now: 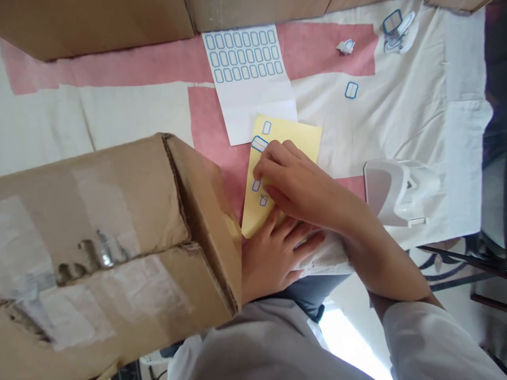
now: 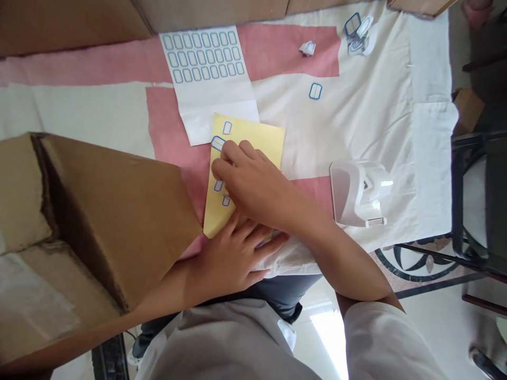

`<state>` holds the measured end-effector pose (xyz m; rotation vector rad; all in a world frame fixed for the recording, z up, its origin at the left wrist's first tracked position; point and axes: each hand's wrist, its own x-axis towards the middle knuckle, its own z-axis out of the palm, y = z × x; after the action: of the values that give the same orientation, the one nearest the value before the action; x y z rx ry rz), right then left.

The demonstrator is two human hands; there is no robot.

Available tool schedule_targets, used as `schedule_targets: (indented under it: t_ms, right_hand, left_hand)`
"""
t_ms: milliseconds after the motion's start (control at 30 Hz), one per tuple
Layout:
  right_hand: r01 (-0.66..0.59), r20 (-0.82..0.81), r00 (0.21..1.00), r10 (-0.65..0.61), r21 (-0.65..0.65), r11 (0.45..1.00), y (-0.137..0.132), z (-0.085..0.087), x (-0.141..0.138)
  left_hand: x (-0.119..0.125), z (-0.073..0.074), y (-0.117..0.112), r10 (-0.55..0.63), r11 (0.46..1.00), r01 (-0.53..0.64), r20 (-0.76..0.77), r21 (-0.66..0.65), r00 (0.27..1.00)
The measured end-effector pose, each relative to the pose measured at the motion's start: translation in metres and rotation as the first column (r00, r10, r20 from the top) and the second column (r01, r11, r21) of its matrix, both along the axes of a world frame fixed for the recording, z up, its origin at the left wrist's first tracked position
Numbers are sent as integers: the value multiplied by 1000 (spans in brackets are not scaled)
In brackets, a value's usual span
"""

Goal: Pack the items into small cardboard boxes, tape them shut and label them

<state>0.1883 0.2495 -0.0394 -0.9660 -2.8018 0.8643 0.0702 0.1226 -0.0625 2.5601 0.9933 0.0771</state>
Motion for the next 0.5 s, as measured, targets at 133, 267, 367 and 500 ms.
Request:
schedule_targets:
  t_ms: [133, 267, 367, 500]
  right_hand:
    - [9, -21, 1000, -9, 1, 1000, -2, -1, 0]
    - [3, -34, 999, -2, 6, 1000, -3, -3, 0]
    - [8, -50, 999, -9, -7, 1000, -2, -4, 1]
    - [-5, -45, 999, 5, -11, 1000, -2, -3, 1]
  left_hand:
    - [1, -1, -2, 23, 1000, -23, 8, 12, 1000]
    - [1, 0, -1, 9, 1000, -9, -1, -3, 1000]
    - [1, 1, -1, 7, 1000, -7, -1, -4, 1000]
    - [1, 2, 1, 0, 1000, -1, -10, -14, 1000]
